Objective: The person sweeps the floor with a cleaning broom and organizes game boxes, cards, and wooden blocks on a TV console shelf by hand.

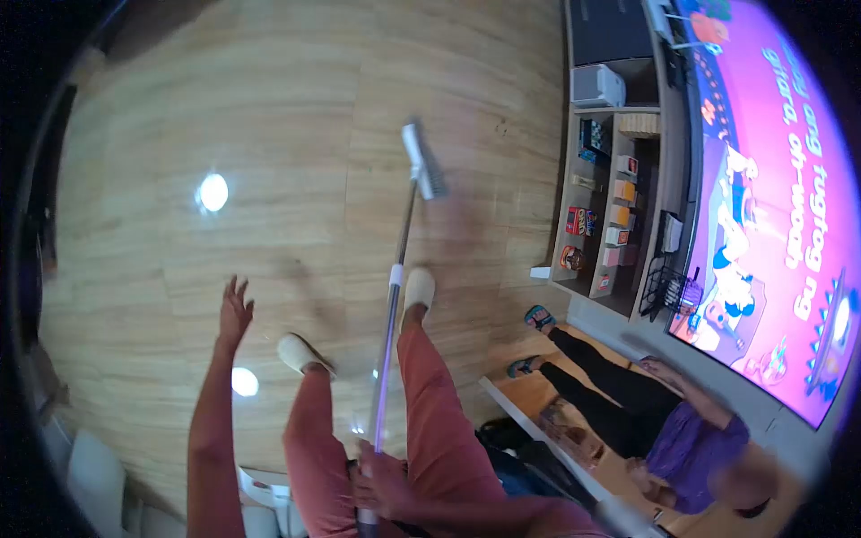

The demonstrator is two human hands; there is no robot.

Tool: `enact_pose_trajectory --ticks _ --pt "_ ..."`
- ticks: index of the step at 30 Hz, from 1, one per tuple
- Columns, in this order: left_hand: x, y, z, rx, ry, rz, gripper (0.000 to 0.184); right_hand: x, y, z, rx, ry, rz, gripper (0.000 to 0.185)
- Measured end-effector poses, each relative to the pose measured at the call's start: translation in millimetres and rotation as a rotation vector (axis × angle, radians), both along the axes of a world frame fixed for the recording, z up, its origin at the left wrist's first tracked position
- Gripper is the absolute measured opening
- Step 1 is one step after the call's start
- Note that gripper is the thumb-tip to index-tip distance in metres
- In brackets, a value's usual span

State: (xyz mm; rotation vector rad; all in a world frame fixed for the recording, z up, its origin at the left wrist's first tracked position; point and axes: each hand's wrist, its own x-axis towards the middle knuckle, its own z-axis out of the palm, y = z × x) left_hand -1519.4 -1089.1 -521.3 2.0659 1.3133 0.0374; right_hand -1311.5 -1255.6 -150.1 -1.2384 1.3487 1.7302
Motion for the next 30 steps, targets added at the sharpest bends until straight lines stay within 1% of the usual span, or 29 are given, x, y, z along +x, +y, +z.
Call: enact_pose_trajectory --ticks 1,2,3,4,5,6,7,8,9,10,11,12,13,15,17,18,19,20,21,22,23,24,25,27,28,30 --pt "4 1 33 -0.052 0.079 0.014 0.048 17 -14 14 -0.107 -0.016 0.134 0.034" --pt "5 0 51 -0.07 0.077 0.053 0.047 38 -46 24 0.017 -0.012 -0.071 0.035" --pt "4 -6 58 -0.093 0.074 0.093 0.045 51 -47 47 0.063 -0.152 0.062 0.034" --pt "7 -13 62 -0.066 0.013 0.108 0.045 62 -47 67 0.105 -0.295 0.192 0.032" --pt "6 -16 63 -0.036 -0.045 0.123 0.044 72 -75 61 0.066 -0.344 0.164 0.03" --pt "13 -17 78 -0.044 -0.044 0.133 0.043 81 -85 55 0.027 -0.392 0.139 0.028" --pt "27 -20 89 -0.057 -0.045 0.144 0.043 99 -91 41 0.167 -0.781 0.559 0.027" --pt "41 -21 99 -0.063 -0.058 0.147 0.042 122 -71 34 0.294 -1.168 0.98 0.027" --pt "53 -23 108 -0.072 -0.071 0.152 0.042 160 -70 6 0.106 -0.826 0.394 0.031" --pt "64 -25 113 -0.075 -0.092 0.142 0.042 198 -65 -31 0.237 -0.982 0.539 0.033" --pt "78 -27 123 -0.091 -0.141 0.178 0.042 242 -53 -73 0.087 -0.997 0.608 0.033" --pt "92 -27 128 -0.111 -0.14 0.191 0.04 278 -17 -84 0.118 -0.974 0.66 0.028" --pt "102 -29 134 -0.134 -0.135 0.201 0.039 312 -18 -127 0.345 -1.078 0.558 0.024" --pt "124 -30 148 -0.131 -0.143 0.214 0.038 310 11 -164 0.051 -0.946 0.648 0.021" --pt "133 -35 161 -0.191 -0.211 0.242 0.037 274 -11 -161 0.114 -0.934 0.915 0.022" --pt "135 -39 159 -0.134 -0.199 0.215 0.037 251 -15 -142 0.058 -0.875 1.061 0.024" --pt "136 -41 166 -0.132 -0.198 0.207 0.037 226 -24 -118 0.003 -0.81 1.207 0.026" --pt "140 -41 176 -0.139 -0.21 0.243 0.035 211 -90 -157 0.126 -0.984 1.391 0.032" --pt "138 -41 185 -0.147 -0.216 0.274 0.034 185 -81 -99 0.177 -0.745 1.334 0.034" --pt "135 -42 189 -0.142 -0.21 0.267 0.034 155 -108 -73 0.454 -1.002 1.18 0.036" --pt "129 -42 191 -0.037 -0.229 0.271 0.032 134 -97 -19 0.388 -0.861 1.387 0.037" --pt "121 -40 196 0.074 -0.247 0.274 0.03 119 -98 7 0.399 -0.86 1.373 0.037" --pt "111 -36 206 0.085 -0.235 0.267 0.03 101 -106 29 0.463 -0.698 1.255 0.035" --pt "98 -28 227 0.08 -0.222 0.361 0.028 78 -118 62 0.571 -0.393 1.021 0.033" --pt "94 -25 242 0.041 -0.198 0.414 0.027 89 -115 79 0.575 -0.401 1.015 0.033" --pt "79 -17 254 0.083 -0.22 0.389 0.028 130 -102 107 0.455 0.234 0.243 0.028"
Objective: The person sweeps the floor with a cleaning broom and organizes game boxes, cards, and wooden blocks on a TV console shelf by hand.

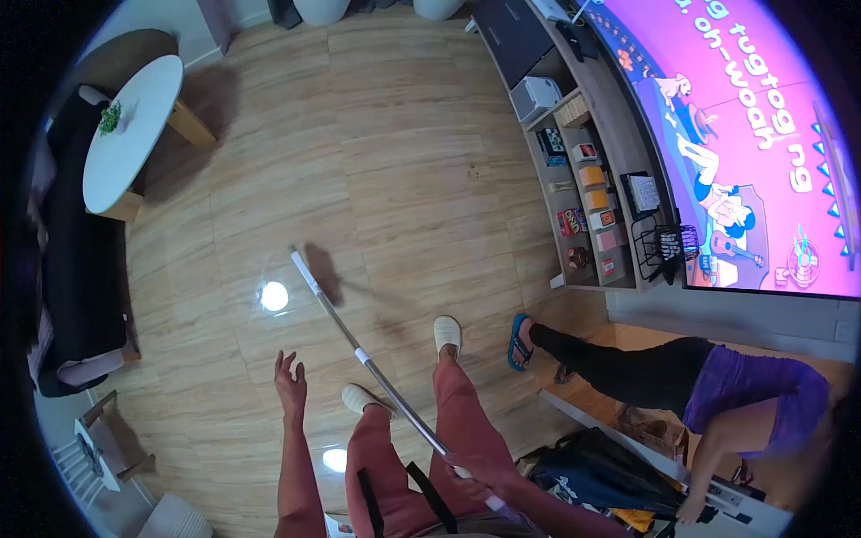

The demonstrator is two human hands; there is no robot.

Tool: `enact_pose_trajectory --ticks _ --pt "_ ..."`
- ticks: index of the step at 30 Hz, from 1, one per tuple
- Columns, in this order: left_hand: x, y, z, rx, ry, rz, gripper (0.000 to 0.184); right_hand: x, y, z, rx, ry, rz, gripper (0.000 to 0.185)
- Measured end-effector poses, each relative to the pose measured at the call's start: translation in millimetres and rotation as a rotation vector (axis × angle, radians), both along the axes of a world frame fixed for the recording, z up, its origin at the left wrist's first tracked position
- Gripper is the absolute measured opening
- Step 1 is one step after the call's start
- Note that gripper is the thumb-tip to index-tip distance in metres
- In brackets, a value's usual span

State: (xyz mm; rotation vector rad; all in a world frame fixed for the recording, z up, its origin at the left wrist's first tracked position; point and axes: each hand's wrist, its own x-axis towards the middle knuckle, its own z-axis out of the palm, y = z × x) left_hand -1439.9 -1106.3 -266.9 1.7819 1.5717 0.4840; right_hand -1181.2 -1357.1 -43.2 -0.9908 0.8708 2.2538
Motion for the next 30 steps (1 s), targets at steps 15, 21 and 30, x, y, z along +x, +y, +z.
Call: enact_pose_trajectory --ticks 15,21,30 --pt "32 -67 -28 -0.133 -0.094 0.09 0.026 244 275 -251 0.445 -1.403 0.053 0.025" --pt "17 -114 -34 -0.374 -0.126 0.29 0.026 136 174 -235 0.289 -1.092 0.941 0.027" --pt "-102 -105 6 -0.19 -0.021 0.51 0.029 -101 115 -6 0.019 -0.431 0.816 0.014"
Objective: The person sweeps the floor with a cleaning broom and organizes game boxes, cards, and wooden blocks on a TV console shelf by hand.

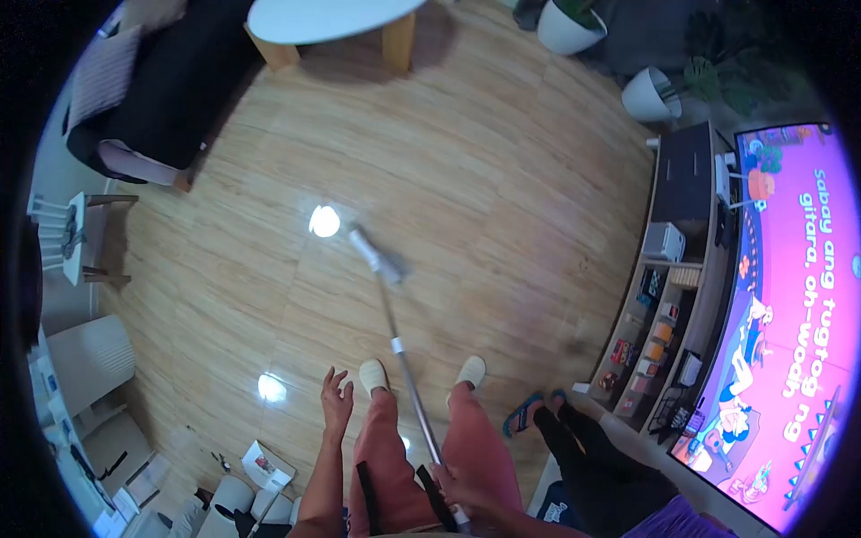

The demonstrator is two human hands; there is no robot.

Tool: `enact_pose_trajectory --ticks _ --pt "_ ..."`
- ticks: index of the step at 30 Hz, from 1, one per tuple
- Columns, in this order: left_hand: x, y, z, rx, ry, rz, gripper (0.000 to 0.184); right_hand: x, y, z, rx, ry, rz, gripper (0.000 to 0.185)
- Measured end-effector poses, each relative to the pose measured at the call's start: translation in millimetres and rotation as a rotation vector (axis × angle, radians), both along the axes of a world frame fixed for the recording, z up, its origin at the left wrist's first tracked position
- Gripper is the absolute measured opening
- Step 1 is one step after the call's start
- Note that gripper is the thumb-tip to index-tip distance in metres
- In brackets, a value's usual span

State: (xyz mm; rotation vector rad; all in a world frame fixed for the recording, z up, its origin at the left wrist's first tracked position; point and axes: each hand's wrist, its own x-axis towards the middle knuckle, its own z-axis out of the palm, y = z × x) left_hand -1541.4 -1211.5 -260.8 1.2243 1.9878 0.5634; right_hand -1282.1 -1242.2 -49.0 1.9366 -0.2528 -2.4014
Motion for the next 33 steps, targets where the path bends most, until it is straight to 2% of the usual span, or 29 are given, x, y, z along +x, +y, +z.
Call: enact_pose_trajectory --ticks 1,4,6,8,9,10,12,15,16,18,20,21,23,24,25,27,29,31,33 --pt "-14 8 12 0.022 0.007 0.013 0.029 -4 24 20 -0.103 0.184 -0.171 0.017" --pt "-52 24 44 -0.005 0.024 0.061 0.028 12 68 63 -0.055 0.306 -0.188 0.014" --pt "-74 34 52 0.012 0.058 0.069 0.028 34 73 66 0.231 0.214 -0.06 0.011" --pt "-89 43 61 0.057 0.137 0.05 0.028 56 114 49 0.596 -0.138 0.28 0.01" --pt "-93 47 66 0.056 0.146 0.051 0.028 80 142 30 0.596 -0.088 0.362 0.011" --pt "-95 53 71 0.018 0.14 0.106 0.028 90 176 2 0.478 -0.149 0.193 0.01" --pt "-89 60 79 -0.029 0.137 0.169 0.029 97 231 -35 0.537 -0.186 0.292 0.013" --pt "-67 68 84 -0.041 0.119 0.342 0.029 85 244 -18 0.536 -0.142 0.395 0.019" --pt "-56 68 83 -0.009 0.205 0.326 0.028 89 241 -14 0.528 -0.128 0.441 0.023" --pt "-26 72 83 -0.034 0.207 0.354 0.028 114 202 -39 0.278 -0.172 0.672 0.023" --pt "12 89 76 -0.067 0.173 0.411 0.029 123 240 21 0.036 0.032 0.461 0.026" --pt "31 105 72 -0.059 0.168 0.421 0.029 142 262 15 0.045 0.028 0.47 0.026" --pt "69 134 67 0.035 0.034 0.4 0.029 181 301 -7 -0.447 0.67 -0.179 0.032" --pt "89 158 79 0.014 -0.037 0.455 0.022 187 314 3 -0.431 0.6 -0.132 0.03" --pt "105 185 95 0.018 -0.032 0.465 0.022 196 327 16 -0.432 0.604 -0.119 0.03" --pt "124 217 122 -0.172 -0.322 0.636 0.01 217 343 47 0.117 0.362 0.372 0.025" --pt "132 226 119 -0.166 -0.241 0.693 0.013 240 390 84 0.082 0.145 0.348 0.026" --pt "133 218 103 -0.11 0.104 0.635 0.025 274 412 76 0.392 -0.105 0.345 0.038" --pt "132 204 91 -0.11 0.165 0.651 0.03 284 453 38 0.765 -0.324 0.608 0.047"
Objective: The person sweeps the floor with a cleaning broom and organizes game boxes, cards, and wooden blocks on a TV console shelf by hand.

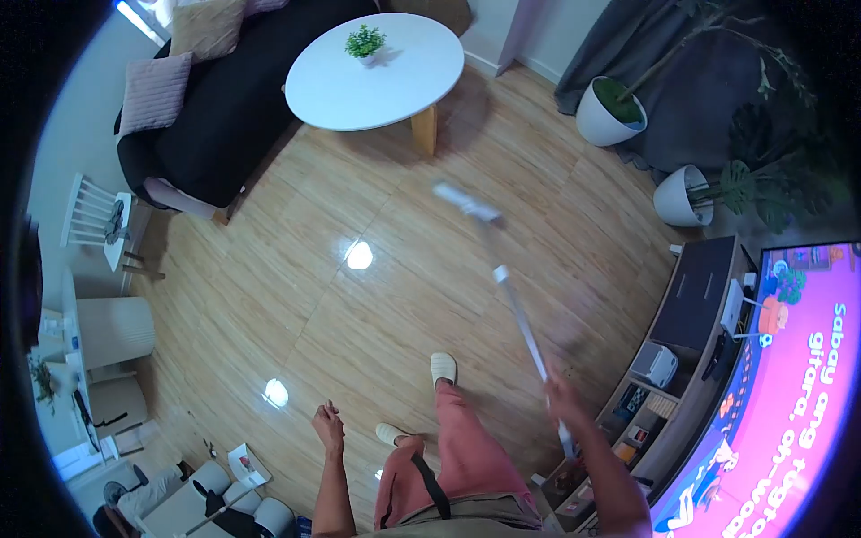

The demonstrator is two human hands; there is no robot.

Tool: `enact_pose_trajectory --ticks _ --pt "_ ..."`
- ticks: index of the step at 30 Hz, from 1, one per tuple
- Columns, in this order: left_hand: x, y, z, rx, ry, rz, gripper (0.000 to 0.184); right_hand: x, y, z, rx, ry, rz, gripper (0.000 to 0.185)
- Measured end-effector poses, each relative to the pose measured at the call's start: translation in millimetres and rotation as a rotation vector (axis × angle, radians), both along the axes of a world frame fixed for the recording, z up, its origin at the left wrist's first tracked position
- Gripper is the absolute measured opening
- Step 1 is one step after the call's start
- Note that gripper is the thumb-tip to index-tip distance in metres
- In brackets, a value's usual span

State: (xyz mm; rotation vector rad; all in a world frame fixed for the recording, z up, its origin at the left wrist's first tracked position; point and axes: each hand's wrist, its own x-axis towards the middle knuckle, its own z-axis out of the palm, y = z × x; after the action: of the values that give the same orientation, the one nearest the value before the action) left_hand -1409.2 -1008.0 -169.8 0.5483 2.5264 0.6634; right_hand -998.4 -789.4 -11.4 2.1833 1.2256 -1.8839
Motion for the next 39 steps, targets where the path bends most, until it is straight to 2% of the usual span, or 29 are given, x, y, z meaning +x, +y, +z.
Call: enact_pose_trajectory --ticks 1,2,4,5,6,7,9,11,13,15,17,19,21,22,24,25,27,29,30,31,32,33,36,38,39 --pt "0 -5 -3 -0.015 0.053 0.006 0.035 0 25 -34 0.138 -0.053 0.015 0.047" --pt "-1 -7 0 -0.019 0.057 0.024 0.035 -5 54 -68 0.165 -0.063 -0.063 0.048" --pt "0 -16 14 -0.131 -0.097 0.178 0.035 -13 115 -155 0.144 0.128 -0.272 0.05" --pt "1 -27 13 -0.148 -0.082 0.241 0.035 -33 128 -190 0.116 0.205 -0.399 0.05" --pt "-2 -40 7 -0.166 0.045 0.188 0.032 -62 132 -206 0.078 0.28 -0.525 0.05" --pt "-5 -50 0 -0.185 0.169 0.13 0.028 -90 127 -219 0.047 0.3 -0.467 0.05" --pt "-7 -64 5 -0.202 0.251 0.21 0.021 -144 77 -226 0.244 -0.131 -0.028 0.047" --pt "-6 -74 9 -0.161 0.297 0.27 0.012 -167 14 -258 0.864 -0.196 0.32 0.036" --pt "-10 -78 14 -0.165 0.265 0.314 0.015 -198 -20 -238 0.229 -0.266 0.562 0.031" --pt "-8 -87 17 -0.173 0.227 0.369 0.018 -221 -55 -223 0.094 -0.157 0.815 0.034" --pt "-10 -96 19 -0.163 0.464 0.205 0.023 -229 -126 -271 0.029 -0.12 1.177 0.032" --pt "-11 -96 36 -0.174 0.416 0.264 0.024 -249 -166 -199 0.045 0.001 1.025 0.031" --pt "-13 -94 48 -0.175 0.358 0.316 0.025 -251 -231 -216 0.333 0.364 0.892 0.04" --pt "-13 -97 52 -0.12 0.372 0.355 0.024 -257 -235 -207 0.326 0.37 0.908 0.04" --pt "-15 -98 61 -0.065 0.388 0.411 0.023 -270 -229 -189 -0.569 0.459 0.713 0.046" --pt "-17 -95 69 -0.038 0.363 0.482 0.022 -268 -206 -163 -0.69 0.465 0.625 0.048" --pt "-18 -96 72 -0.007 0.321 0.563 0.022 -247 -140 -94 -0.866 0.678 0.408 0.045" --pt "-21 -105 66 0.0 0.357 0.584 0.022 -218 -88 -61 -1.067 0.616 0.149 0.049" --pt "-22 -109 60 0.006 0.345 0.594 0.022 -181 -96 -93 -0.449 0.707 0.358 0.045" --pt "-21 -113 54 0.025 0.35 0.58 0.022 -161 -81 -89 0.234 0.662 0.696 0.024" --pt "-18 -119 49 0.042 0.357 0.567 0.022 -135 -54 -81 0.009 0.369 0.725 0.017" --pt "-17 -116 49 0.049 0.351 0.578 0.022 -144 -17 -42 -0.203 0.075 0.736 0.024" --pt "-8 -108 54 0.109 0.247 0.627 0.021 -143 11 -57 -0.234 0.089 0.689 0.02" --pt "-4 -108 53 0.129 0.241 0.636 0.019 -151 15 -83 -0.476 0.195 0.33 0.016" --pt "-2 -106 54 0.132 0.241 0.64 0.019 -146 4 -89 -0.626 0.144 0.261 0.011"
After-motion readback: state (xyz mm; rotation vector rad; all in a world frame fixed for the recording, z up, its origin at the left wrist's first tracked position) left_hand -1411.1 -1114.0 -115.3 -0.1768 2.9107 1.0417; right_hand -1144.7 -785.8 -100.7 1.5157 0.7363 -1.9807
